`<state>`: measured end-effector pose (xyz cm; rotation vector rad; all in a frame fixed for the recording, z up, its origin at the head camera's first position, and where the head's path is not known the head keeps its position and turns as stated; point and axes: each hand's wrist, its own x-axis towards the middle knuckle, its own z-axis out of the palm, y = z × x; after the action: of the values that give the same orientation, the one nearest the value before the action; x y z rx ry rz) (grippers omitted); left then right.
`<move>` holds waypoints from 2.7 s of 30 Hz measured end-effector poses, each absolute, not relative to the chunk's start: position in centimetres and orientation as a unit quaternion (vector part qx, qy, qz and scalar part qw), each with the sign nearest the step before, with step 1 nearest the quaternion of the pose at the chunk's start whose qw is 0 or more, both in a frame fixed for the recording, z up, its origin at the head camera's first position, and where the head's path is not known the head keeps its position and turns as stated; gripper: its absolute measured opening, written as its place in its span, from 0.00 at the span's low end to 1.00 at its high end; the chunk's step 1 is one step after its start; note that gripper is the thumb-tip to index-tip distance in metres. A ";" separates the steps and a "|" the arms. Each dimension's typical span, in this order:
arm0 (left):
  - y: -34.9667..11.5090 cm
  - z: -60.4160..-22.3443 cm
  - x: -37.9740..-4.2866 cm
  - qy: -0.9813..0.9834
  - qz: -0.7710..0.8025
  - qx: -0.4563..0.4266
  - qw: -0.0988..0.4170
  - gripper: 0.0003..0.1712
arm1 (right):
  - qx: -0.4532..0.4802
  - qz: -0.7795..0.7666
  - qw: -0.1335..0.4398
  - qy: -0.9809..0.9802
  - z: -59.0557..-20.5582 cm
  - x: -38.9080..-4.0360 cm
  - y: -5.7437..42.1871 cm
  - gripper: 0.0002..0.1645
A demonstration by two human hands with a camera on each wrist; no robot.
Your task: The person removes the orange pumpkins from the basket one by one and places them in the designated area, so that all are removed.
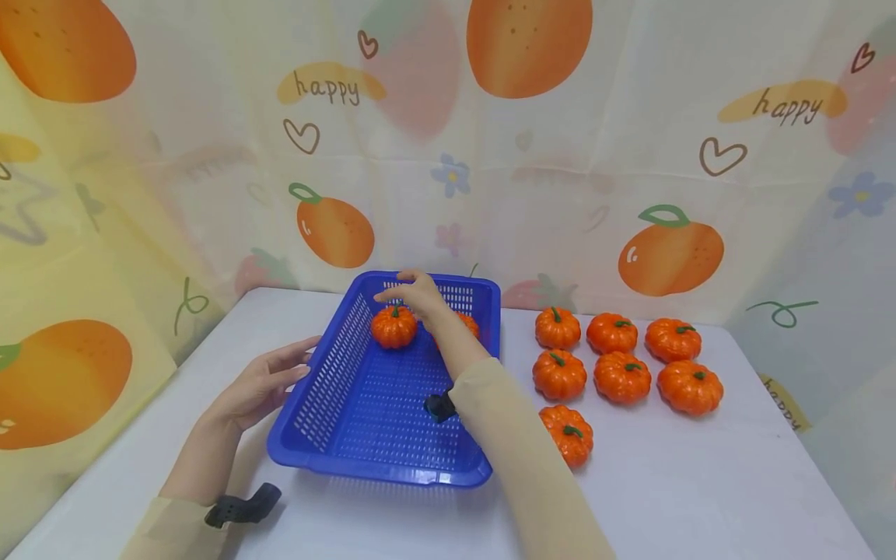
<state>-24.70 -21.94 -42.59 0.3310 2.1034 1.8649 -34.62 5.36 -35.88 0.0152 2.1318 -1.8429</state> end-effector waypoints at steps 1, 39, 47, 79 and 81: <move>-21.9 -42.6 -24.7 0.734 0.651 0.116 0.155 0.35 | 0.007 -0.642 0.164 0.749 -36.1 -34.6 5.2 0.42; -21.9 -42.4 -24.5 0.728 0.655 0.128 0.154 0.34 | -0.198 -0.379 0.258 0.867 -38.6 -34.4 5.2 0.33; -21.8 -42.4 -24.5 0.732 0.654 0.119 0.150 0.34 | -0.204 -0.392 0.351 0.826 -38.6 -33.9 5.1 0.32; -21.8 -42.5 -24.5 0.732 0.652 0.127 0.153 0.35 | -0.278 -0.475 0.334 0.765 -36.5 -34.0 5.6 0.29; -21.8 -42.5 -24.5 0.735 0.648 0.125 0.153 0.35 | -0.278 -0.499 0.326 0.753 -36.1 -34.0 5.7 0.30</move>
<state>-24.53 -21.81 -42.51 0.3581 2.1099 1.8598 -34.02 5.67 -36.11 -0.7282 1.9745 -1.3081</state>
